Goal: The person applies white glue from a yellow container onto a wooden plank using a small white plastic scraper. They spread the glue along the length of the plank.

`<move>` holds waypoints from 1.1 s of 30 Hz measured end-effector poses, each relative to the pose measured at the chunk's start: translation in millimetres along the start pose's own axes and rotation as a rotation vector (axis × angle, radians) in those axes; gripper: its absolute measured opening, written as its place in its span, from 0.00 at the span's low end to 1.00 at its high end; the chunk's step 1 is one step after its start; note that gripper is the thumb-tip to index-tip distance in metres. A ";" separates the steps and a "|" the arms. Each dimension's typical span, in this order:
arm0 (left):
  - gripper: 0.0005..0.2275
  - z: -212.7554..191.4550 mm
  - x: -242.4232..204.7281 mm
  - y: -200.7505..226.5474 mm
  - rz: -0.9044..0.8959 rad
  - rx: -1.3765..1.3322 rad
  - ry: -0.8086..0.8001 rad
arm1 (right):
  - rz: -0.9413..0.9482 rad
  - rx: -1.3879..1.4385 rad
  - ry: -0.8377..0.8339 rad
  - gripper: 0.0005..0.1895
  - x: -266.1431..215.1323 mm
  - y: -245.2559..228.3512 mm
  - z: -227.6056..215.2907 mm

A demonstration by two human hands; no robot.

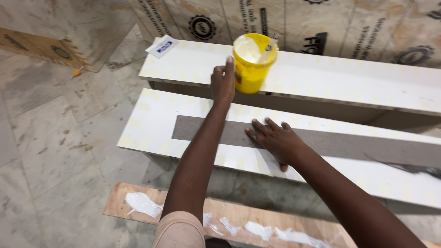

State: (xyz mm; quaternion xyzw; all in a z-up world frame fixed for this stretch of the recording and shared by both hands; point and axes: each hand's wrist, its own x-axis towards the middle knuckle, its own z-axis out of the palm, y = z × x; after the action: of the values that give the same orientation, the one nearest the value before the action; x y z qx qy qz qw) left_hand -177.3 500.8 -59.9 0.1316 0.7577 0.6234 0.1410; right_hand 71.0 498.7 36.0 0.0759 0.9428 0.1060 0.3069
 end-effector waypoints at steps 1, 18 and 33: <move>0.33 -14.0 8.5 -7.9 0.089 0.142 0.109 | -0.029 -0.016 -0.034 0.82 2.9 -1.5 -3.0; 0.36 -177.7 149.1 -58.6 0.137 1.004 0.221 | -0.085 0.093 -0.145 0.83 18.1 3.3 -4.7; 0.22 -190.5 172.0 -81.9 0.147 0.823 0.311 | -0.050 0.111 -0.208 0.80 19.6 -1.4 -14.4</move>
State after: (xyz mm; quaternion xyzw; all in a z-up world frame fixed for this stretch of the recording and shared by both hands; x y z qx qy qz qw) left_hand -410.4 377.1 -113.9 0.1348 0.9436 0.2908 -0.0834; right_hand 46.6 499.2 36.1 0.0799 0.9118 0.0373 0.4010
